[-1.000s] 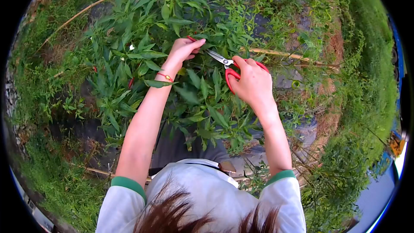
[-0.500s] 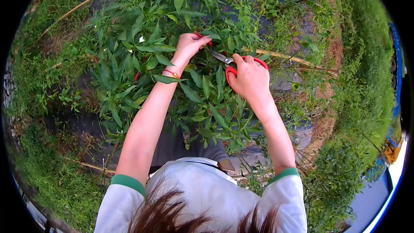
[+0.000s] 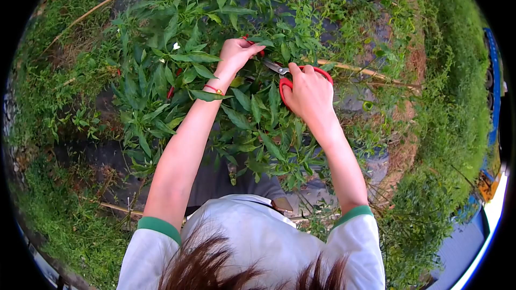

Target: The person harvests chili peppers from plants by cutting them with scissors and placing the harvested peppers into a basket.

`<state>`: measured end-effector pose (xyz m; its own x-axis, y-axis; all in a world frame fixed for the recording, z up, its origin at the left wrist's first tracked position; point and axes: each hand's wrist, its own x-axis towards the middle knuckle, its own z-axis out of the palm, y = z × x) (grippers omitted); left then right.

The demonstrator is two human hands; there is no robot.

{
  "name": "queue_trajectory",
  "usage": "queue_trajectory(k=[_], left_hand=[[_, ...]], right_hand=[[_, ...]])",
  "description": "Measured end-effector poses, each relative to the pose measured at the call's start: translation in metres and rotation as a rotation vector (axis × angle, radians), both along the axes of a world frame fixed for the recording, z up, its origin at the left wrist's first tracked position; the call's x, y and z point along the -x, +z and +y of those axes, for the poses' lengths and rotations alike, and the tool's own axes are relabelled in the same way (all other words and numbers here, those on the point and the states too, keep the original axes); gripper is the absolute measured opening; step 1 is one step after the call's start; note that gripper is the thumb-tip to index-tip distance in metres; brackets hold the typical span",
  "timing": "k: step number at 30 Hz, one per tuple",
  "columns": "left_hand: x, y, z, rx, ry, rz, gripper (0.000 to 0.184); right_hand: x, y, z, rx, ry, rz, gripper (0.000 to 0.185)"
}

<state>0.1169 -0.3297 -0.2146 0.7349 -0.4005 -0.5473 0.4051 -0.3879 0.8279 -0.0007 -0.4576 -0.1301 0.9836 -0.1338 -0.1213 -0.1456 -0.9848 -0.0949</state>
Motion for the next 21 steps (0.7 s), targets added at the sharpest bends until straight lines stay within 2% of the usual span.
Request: queue_trajectory(k=[3,5,7,15,18,19,21], left_hand=[[0.001,0.001,-0.001,0.003,-0.002,-0.030,0.024],[0.000,-0.001,-0.001,-0.001,-0.010,-0.046,0.023],[0.000,-0.003,-0.001,0.075,0.050,-0.131,0.025],[0.003,-0.016,-0.006,0.002,0.062,-0.205,0.028],[-0.003,-0.001,-0.006,0.009,0.149,-0.351,0.033],[-0.005,0.014,-0.006,0.031,0.115,-0.283,0.022],[-0.006,0.031,-0.011,0.271,0.207,-0.263,0.015]], right_hand=[[-0.004,-0.002,-0.003,0.020,0.037,-0.017,0.019],[-0.007,-0.001,-0.006,-0.033,0.068,0.069,0.029],[-0.005,0.001,-0.005,-0.024,0.072,0.064,0.030],[0.009,-0.002,-0.009,-0.110,0.047,0.092,0.032],[0.020,0.003,-0.018,-0.147,0.009,-0.023,0.034],[0.024,0.014,-0.022,-0.177,-0.004,-0.125,0.033],[0.032,0.037,-0.035,-0.237,-0.062,-0.265,0.034]])
